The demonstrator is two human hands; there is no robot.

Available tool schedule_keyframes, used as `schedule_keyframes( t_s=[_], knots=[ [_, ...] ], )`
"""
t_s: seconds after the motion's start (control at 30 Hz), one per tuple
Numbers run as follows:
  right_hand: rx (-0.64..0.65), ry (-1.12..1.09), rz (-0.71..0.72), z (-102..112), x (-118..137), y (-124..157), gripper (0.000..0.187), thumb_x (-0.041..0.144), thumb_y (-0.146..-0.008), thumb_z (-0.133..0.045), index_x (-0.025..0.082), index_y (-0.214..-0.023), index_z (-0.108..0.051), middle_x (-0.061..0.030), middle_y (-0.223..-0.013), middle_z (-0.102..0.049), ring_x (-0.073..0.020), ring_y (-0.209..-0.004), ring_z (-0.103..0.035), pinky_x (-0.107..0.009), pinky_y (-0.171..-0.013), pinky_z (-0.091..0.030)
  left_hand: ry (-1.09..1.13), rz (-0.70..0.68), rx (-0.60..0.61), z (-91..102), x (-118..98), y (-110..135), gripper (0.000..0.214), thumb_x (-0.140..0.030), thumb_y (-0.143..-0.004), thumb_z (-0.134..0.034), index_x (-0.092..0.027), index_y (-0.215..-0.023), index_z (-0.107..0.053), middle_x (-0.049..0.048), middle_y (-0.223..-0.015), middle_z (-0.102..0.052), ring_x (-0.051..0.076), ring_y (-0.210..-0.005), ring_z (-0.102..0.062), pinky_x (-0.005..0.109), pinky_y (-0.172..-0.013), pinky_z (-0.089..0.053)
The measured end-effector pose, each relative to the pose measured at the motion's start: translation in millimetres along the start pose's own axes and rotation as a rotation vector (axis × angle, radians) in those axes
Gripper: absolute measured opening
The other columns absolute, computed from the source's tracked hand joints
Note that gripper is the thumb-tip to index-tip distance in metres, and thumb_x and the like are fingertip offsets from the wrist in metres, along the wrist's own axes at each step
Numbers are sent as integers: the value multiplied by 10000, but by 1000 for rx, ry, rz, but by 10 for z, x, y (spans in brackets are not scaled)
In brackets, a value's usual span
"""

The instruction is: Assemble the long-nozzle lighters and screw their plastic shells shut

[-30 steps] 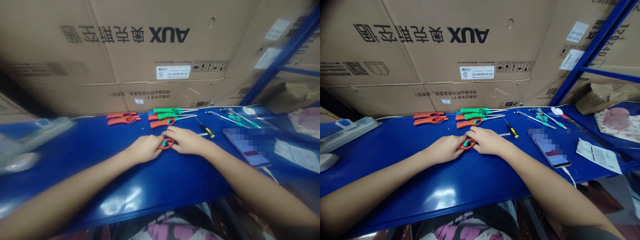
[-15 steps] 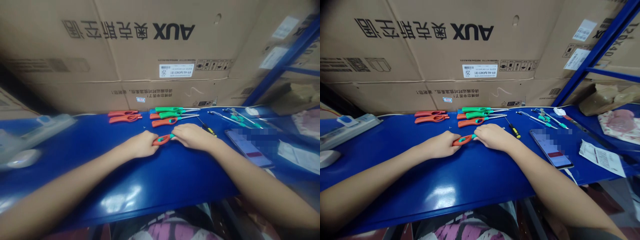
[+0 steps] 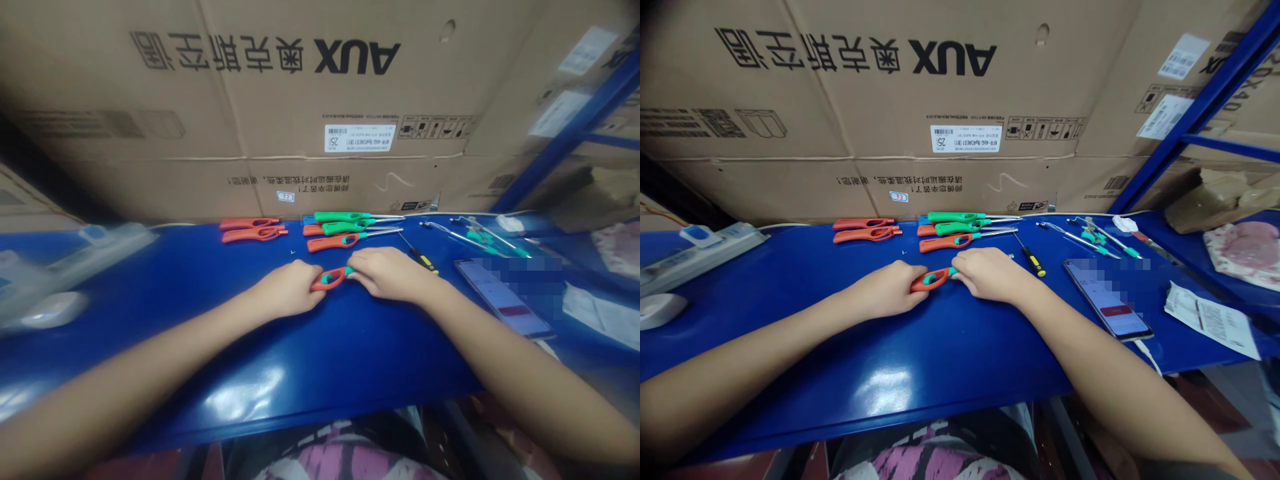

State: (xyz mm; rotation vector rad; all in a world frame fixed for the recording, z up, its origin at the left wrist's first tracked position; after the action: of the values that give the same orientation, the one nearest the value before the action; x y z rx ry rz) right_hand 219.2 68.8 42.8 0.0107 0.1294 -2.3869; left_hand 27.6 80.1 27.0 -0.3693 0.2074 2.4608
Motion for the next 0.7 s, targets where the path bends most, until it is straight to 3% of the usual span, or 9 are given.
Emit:
schedule_keyframes(
  t_s=[0.17,0.3,0.37,0.47,0.6,0.7],
  knots=[
    [34,-89,-212,101,-311,53,224,293,-994,-483,162,-917,-648,-98,-986,-708,-215,-880,-637,-293,-729,-418,-12,-94,-81,108,93,-109,327,-493,-951,-482,-195,-986,-614,86,-934,-709,247,-825,-666,312,-678,-454],
    [53,-67,-293,130,-444,122,244,324,-977,-507,170,-1045,-684,-130,-1098,-680,-264,-1019,-630,-366,-870,-478,25,-217,-48,192,149,-145,362,-457,-1010,-385,-197,-1210,-537,117,-1164,-677,260,-1022,-657,343,-837,-498],
    [57,59,-384,151,-471,178,367,378,-939,-561,188,-1243,-637,-172,-1256,-603,-344,-1157,-573,-453,-928,-480,-15,-184,-56,261,186,-184,359,-463,-1004,-390,-192,-1209,-504,126,-1138,-678,270,-979,-666,353,-803,-505],
    [48,162,-558,208,-513,268,674,418,-887,-616,182,-1488,-421,-217,-1421,-467,-404,-1269,-496,-505,-997,-463,-70,-96,-121,428,259,-305,367,-466,-988,-401,-183,-1216,-447,121,-1018,-682,271,-853,-671,351,-717,-495],
    [210,106,-762,235,-548,346,759,440,-906,-584,121,-1540,-316,-251,-1502,-371,-415,-1328,-456,-479,-1013,-471,-72,-52,-175,630,367,-560,354,-409,-988,-392,-184,-1260,-402,126,-1070,-666,259,-843,-662,360,-723,-483],
    [375,23,-794,208,-526,363,684,401,-916,-572,149,-1517,-366,-243,-1503,-392,-412,-1315,-482,-485,-973,-493,-73,-60,-205,683,431,-771,345,-382,-986,-397,-164,-1253,-412,147,-1147,-643,258,-915,-652,364,-773,-483]
  ],
)
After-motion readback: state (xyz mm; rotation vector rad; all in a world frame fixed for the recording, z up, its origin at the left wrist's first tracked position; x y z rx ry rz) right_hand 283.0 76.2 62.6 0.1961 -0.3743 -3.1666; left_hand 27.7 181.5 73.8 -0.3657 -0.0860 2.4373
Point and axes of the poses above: each hand's wrist, its own y-axis away from the middle knuckle, its own z-axis out of the back of the hand, x = y × z, the point moved 3 cm from there along -y, towards the middle knuckle
